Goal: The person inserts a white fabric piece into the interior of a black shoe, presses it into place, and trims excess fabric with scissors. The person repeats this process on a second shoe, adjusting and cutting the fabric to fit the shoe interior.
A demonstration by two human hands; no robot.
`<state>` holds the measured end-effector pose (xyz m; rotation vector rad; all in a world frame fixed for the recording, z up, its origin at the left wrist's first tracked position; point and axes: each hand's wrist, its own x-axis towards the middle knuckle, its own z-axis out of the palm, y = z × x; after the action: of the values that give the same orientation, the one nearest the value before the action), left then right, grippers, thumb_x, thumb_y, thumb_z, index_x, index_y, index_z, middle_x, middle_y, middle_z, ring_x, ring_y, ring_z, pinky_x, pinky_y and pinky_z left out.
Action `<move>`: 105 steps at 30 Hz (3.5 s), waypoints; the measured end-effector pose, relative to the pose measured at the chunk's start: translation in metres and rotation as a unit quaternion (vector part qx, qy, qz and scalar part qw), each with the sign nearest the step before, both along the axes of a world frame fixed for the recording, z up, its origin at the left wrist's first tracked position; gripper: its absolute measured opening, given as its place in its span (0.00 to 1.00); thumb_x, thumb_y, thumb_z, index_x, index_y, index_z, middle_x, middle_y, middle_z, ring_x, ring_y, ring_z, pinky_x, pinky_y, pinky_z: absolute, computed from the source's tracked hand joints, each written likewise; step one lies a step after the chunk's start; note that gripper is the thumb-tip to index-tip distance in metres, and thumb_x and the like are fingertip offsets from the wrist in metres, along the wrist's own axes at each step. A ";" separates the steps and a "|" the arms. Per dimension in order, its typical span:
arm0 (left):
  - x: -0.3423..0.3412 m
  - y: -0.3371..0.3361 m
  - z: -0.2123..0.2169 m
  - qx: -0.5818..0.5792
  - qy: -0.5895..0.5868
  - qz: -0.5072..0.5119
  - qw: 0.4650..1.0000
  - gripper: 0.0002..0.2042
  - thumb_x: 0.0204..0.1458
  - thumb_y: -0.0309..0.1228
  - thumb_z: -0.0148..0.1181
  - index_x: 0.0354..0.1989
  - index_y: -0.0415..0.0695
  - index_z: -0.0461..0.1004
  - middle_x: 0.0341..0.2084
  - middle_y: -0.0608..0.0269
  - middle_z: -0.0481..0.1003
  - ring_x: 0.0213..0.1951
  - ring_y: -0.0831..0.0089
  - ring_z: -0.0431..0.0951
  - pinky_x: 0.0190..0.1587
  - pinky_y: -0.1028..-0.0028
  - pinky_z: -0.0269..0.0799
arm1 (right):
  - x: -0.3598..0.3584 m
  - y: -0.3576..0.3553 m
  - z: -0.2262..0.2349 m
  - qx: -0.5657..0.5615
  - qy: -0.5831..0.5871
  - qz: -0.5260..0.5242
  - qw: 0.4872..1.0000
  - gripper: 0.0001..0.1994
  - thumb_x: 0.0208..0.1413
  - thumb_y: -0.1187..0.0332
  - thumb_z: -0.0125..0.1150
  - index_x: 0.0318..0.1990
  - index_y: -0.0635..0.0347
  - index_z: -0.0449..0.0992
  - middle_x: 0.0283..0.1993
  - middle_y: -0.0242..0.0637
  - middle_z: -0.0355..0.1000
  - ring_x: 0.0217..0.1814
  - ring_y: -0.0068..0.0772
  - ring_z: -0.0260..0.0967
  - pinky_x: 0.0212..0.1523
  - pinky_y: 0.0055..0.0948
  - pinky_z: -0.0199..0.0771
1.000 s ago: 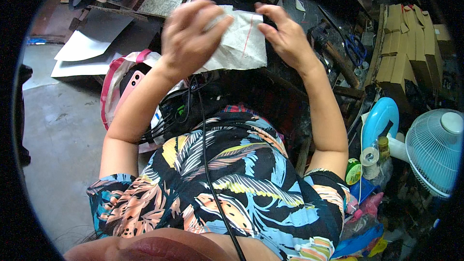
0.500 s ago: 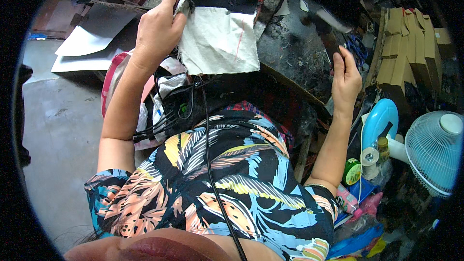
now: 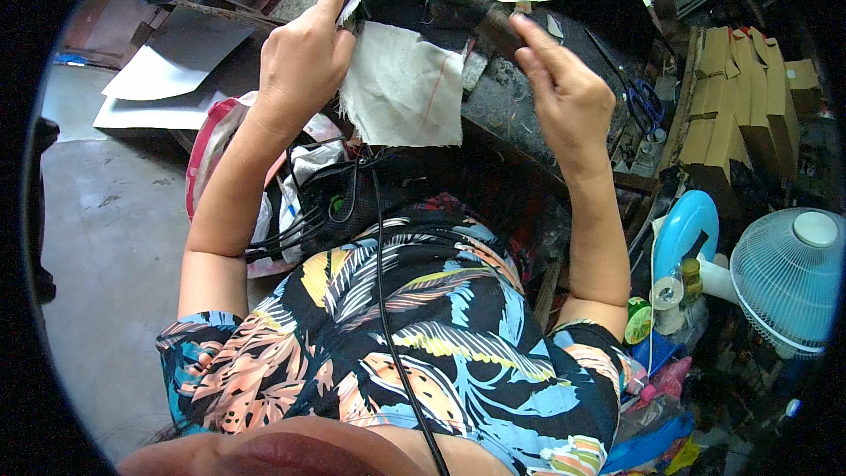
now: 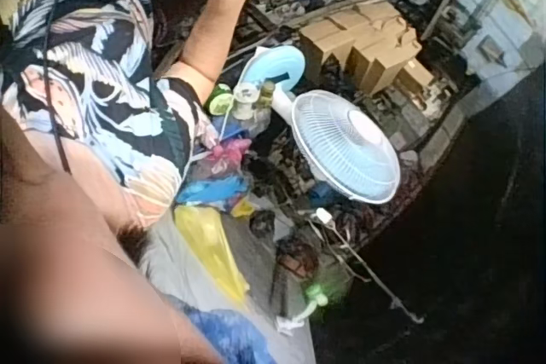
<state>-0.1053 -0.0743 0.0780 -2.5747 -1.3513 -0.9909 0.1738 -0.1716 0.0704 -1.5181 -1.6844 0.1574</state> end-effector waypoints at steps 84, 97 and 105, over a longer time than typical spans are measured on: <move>0.038 -0.002 -0.048 -0.034 0.159 -0.213 0.963 0.21 0.53 0.30 0.56 0.57 0.42 0.71 0.46 0.58 0.73 0.50 0.61 0.74 0.50 0.65 0.75 | -0.023 0.051 -0.044 0.044 -0.317 0.098 0.942 0.08 0.54 0.68 0.64 0.42 0.55 0.81 0.43 0.33 0.77 0.44 0.38 0.76 0.47 0.35 0.78; 0.053 -0.009 -0.022 -0.116 0.203 -0.207 0.950 0.11 0.52 0.26 0.55 0.43 0.37 0.72 0.37 0.53 0.72 0.43 0.55 0.74 0.45 0.64 0.76 | 0.037 0.031 0.002 -0.050 0.028 0.073 0.996 0.10 0.60 0.72 0.60 0.47 0.61 0.82 0.45 0.40 0.80 0.46 0.32 0.78 0.48 0.27 0.76; 0.094 0.031 0.017 0.098 0.051 -0.207 0.972 0.26 0.41 0.30 0.73 0.51 0.42 0.71 0.47 0.54 0.72 0.54 0.55 0.71 0.54 0.66 0.72 | 0.068 0.056 0.001 -0.044 0.133 -0.013 0.990 0.14 0.63 0.70 0.60 0.53 0.62 0.78 0.43 0.36 0.80 0.45 0.22 0.76 0.47 0.24 0.76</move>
<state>-0.0114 -0.0434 0.0951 -2.7606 -0.6627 -0.9647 0.2420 -0.1160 0.0710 -1.5093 -1.4625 0.4076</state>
